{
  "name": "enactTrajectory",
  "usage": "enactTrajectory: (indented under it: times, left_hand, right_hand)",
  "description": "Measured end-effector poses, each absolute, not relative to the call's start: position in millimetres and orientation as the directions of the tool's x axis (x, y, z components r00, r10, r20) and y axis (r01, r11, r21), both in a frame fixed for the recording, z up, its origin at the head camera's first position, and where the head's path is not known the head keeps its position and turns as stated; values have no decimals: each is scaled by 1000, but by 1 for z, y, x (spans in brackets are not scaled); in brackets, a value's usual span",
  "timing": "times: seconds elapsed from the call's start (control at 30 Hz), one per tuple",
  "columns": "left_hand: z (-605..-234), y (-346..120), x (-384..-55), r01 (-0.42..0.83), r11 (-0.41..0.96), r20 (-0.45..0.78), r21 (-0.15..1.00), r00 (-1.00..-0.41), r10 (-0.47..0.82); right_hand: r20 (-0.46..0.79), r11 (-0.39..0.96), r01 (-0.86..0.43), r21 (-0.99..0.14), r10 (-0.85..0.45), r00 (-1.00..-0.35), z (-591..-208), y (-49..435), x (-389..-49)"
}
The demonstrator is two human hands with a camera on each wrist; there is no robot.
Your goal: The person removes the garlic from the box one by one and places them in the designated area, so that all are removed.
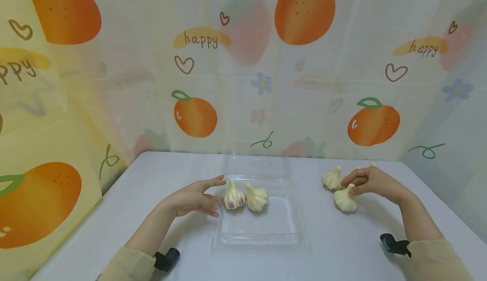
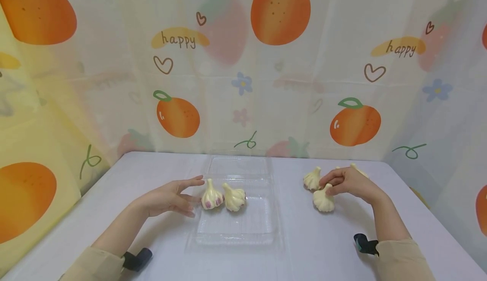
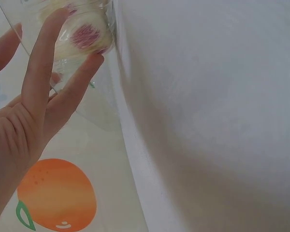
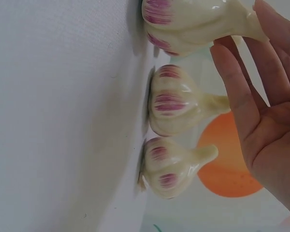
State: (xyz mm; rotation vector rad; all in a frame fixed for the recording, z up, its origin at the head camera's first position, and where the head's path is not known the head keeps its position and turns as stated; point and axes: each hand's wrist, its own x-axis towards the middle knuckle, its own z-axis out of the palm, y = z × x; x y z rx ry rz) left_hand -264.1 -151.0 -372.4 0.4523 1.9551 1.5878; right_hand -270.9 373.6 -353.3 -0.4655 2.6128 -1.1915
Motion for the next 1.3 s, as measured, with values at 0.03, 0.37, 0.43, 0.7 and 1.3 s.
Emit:
enactTrajectory:
  times: [0.03, 0.37, 0.43, 0.7, 1.3]
  left_hand:
    - [-372, -151, -264, -94, 237, -220, 967, -779, 587]
    - [-371, -150, -263, -95, 243, -224, 965, -780, 585]
    - [-371, -150, -263, -95, 241, -223, 966, -779, 586]
    - [-372, -151, -265, -91, 241, -220, 966, -777, 589]
    - [-371, -152, -263, -73, 251, -214, 965, -771, 600]
  right_hand:
    - [-78, 621, -189, -761, -376, -924, -353, 374, -271]
    - [-86, 616, -173, -768, -368, -926, -347, 372, -272]
    - [-85, 610, -168, -774, -364, -928, -347, 372, -273]
    - [-41, 643, -154, -750, -279, -959, -340, 364, -270]
    - [150, 633, -303, -713, -284, -947, -306, 316, -262]
